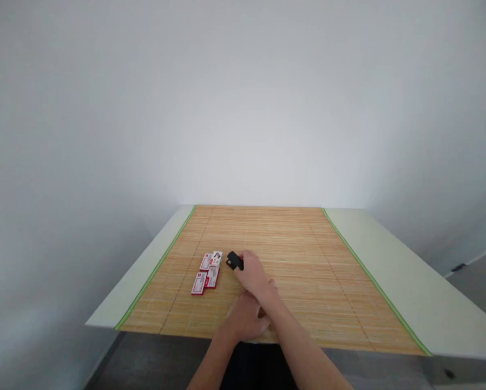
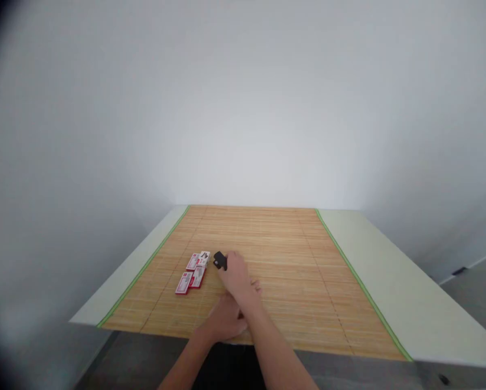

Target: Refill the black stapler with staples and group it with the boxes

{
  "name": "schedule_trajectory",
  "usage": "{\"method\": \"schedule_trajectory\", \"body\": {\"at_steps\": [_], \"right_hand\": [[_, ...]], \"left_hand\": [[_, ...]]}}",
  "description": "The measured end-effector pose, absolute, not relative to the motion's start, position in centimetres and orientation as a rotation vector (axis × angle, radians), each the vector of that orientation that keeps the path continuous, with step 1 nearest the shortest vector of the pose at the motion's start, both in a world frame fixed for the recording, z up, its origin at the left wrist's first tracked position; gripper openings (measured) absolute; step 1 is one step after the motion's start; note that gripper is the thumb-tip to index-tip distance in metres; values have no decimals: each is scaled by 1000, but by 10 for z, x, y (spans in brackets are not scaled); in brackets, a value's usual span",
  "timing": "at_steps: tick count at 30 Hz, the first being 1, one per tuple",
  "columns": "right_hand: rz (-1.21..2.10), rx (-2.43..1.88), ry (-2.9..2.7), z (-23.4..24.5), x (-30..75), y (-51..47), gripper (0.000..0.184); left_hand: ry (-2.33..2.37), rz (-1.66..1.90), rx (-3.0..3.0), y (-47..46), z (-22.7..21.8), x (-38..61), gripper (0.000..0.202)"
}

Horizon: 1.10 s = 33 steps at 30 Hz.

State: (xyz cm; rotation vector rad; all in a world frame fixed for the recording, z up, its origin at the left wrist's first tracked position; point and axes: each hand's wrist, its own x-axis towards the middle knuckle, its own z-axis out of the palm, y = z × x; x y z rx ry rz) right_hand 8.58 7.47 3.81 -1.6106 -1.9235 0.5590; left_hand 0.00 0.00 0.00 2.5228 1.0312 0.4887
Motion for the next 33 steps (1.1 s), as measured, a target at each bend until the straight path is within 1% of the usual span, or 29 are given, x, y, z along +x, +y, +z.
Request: {"method": "schedule_trajectory", "body": {"at_steps": [2,3,7,8,11,12,14,17,20,23,27,29,33], "right_hand": [[532,-1583,-1963,42,118,78,34],[518,-1569,-1981,44,134,79,37],[499,-1525,-2060,50,189,70,43],[502,-1514,-2078,51,198,67,45],[511,-1487,-2117,53,213,56,51],[511,-1481,-2123,54,215,54,52],[511,-1470,-2133,55,217,52,53],[505,-1470,-2144,57,213,55,45],[475,-1476,-2154,55,201,61,33],[428,-1475,-2151,54,185,68,27],[378,-1469,-2056,63,189,70,17],[362,-1479,-1953,68,210,65,20],[369,-1551,-1666,61,261,47,39]], "left_hand": [[974,568,2398,-1,8,-2,37],[978,620,2311,-1,11,-3,33],[1166,821,2005,3,14,-7,51],[1234,872,1992,4,14,-7,50],[1413,951,2120,3,11,-3,39],[1451,934,2195,3,10,-1,39],[1484,845,2343,0,8,5,47],[1527,735,2475,-3,4,13,54],[1574,689,2511,-3,1,16,50],[1604,662,2510,-2,-1,16,46],[1614,660,2505,-1,-1,16,49],[1615,668,2498,-1,-1,16,53],[1614,662,2505,0,-1,16,57]]}}
